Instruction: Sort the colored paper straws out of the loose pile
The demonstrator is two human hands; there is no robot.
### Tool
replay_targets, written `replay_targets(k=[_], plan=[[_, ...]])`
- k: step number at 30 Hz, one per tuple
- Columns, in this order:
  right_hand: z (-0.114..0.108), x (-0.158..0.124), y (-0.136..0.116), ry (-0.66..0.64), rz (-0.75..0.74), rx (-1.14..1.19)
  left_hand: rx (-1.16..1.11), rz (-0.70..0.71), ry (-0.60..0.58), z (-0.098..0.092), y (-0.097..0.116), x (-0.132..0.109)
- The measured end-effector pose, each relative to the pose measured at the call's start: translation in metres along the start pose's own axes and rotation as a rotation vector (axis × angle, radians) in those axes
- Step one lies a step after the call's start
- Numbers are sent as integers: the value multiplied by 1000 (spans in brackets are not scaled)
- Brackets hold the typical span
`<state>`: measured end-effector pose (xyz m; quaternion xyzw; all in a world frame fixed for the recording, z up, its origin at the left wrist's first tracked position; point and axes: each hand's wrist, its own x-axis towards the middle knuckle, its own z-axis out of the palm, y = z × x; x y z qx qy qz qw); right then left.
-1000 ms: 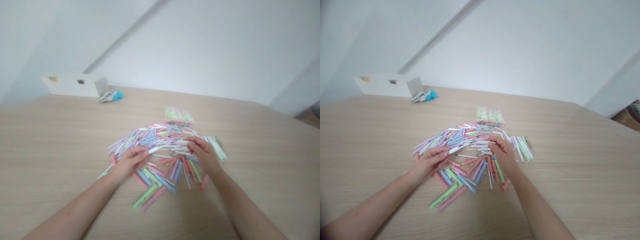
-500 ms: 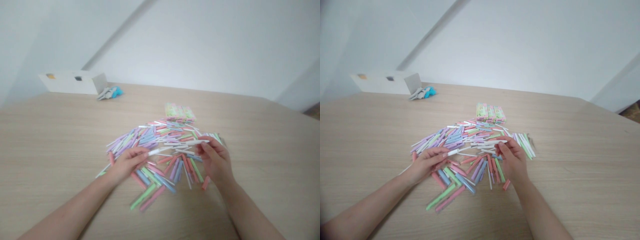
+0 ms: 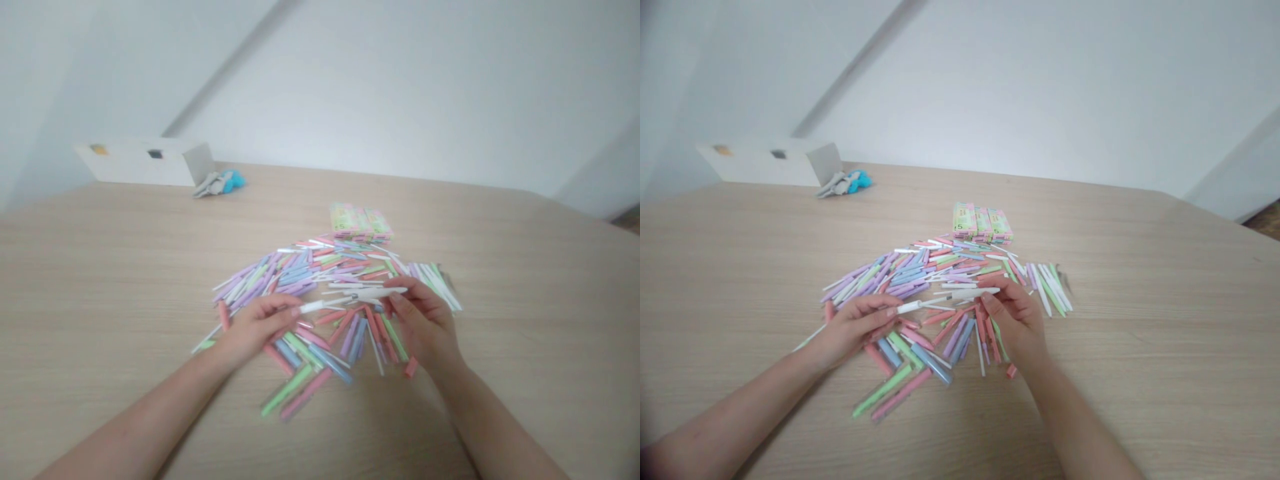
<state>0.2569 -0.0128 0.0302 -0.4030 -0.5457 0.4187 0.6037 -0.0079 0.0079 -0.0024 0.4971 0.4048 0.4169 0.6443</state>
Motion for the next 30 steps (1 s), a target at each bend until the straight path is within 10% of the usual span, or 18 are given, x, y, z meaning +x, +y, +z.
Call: replay_targets(k=[30], plan=[[20, -12, 13, -158, 212, -18, 435, 253, -91, 9, 16, -8]])
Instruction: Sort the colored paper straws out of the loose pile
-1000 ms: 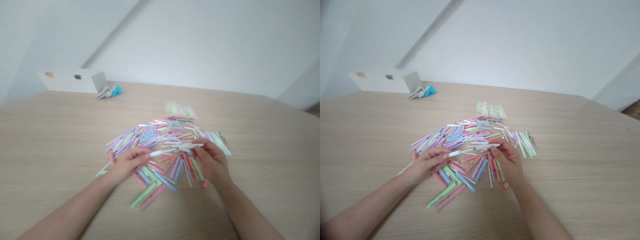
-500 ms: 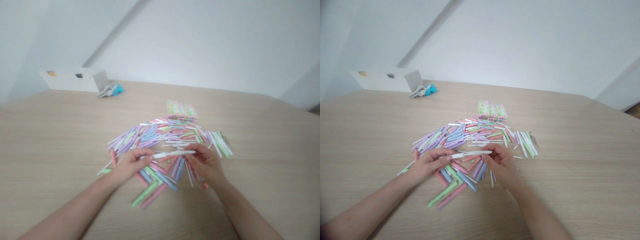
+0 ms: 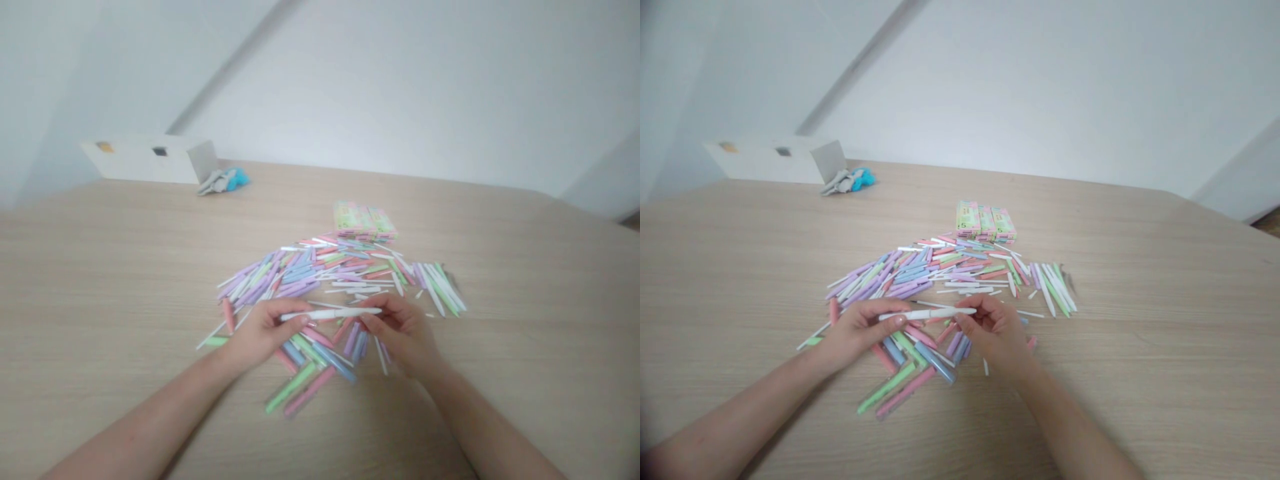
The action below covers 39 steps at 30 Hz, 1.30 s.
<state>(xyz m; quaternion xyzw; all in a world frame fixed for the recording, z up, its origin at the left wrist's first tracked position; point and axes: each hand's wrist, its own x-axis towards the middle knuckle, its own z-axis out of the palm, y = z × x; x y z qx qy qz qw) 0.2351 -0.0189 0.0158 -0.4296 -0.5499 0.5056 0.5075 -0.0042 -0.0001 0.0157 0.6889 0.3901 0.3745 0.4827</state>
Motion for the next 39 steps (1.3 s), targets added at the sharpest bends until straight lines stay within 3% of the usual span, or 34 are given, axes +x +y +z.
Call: replay_targets(k=[17, 39], plan=[[4, -3, -10, -6, -12, -87, 77, 148, -31, -1, -3, 0], [-1, 0, 5, -79, 97, -204, 325, 335, -8, 1, 2, -6]])
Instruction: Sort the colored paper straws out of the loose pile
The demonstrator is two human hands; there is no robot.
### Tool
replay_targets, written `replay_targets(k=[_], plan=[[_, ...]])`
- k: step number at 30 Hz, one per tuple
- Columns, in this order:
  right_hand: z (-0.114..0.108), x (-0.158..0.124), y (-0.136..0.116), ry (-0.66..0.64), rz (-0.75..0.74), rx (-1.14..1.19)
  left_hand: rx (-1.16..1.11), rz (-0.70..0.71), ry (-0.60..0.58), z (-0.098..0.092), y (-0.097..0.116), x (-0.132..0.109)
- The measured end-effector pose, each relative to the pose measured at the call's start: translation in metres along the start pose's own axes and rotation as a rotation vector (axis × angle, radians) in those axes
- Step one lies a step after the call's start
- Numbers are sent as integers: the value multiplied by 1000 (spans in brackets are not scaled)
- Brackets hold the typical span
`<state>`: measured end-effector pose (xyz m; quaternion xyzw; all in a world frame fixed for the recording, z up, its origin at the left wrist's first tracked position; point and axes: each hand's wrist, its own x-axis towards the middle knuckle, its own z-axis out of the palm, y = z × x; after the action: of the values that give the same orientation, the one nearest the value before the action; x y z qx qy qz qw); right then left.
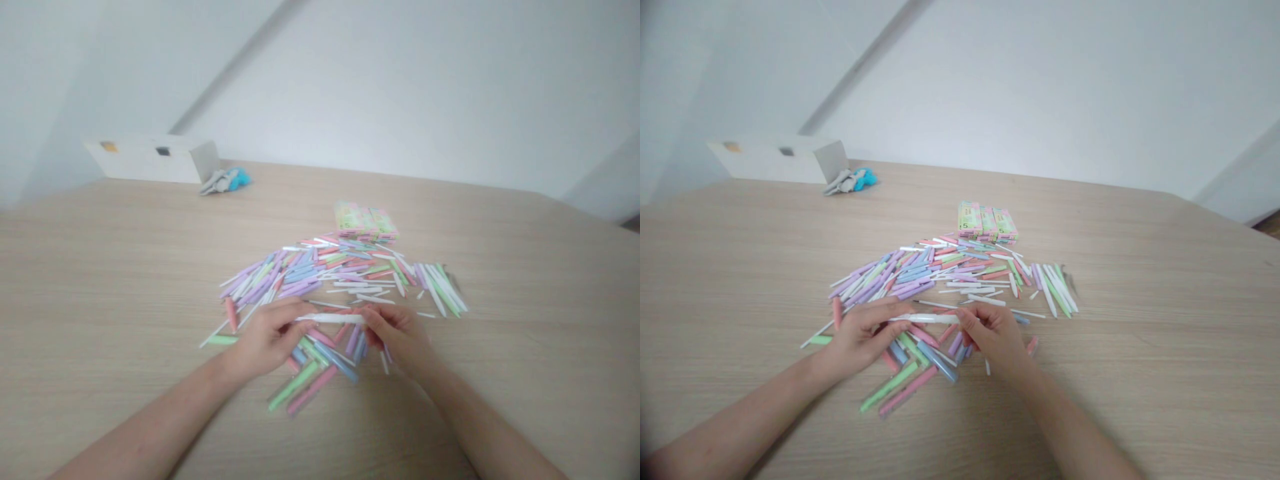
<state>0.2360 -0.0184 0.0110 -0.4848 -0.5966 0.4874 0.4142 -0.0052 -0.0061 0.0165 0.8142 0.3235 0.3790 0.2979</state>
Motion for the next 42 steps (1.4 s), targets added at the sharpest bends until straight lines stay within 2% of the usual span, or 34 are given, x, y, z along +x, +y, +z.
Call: replay_targets(k=[7, 15, 24, 30, 36, 42], plan=[[-2, 1, -8, -30, -36, -86, 3, -18, -38, -3, 1, 1], [0, 2, -3, -35, -4, 104, 4, -36, -34, -2, -6, 1], [-6, 7, -5, 177, 60, 333, -86, -132, -29, -1, -7, 2], [-8, 10, -8, 235, 48, 520, -166, -212, 30, 1, -8, 3], [-11, 11, -8, 266, -27, 597, -205, -326, 95, -1, -12, 3], [-13, 14, -10, 369, -40, 664, -330, -390, 135, 0, -21, 0]])
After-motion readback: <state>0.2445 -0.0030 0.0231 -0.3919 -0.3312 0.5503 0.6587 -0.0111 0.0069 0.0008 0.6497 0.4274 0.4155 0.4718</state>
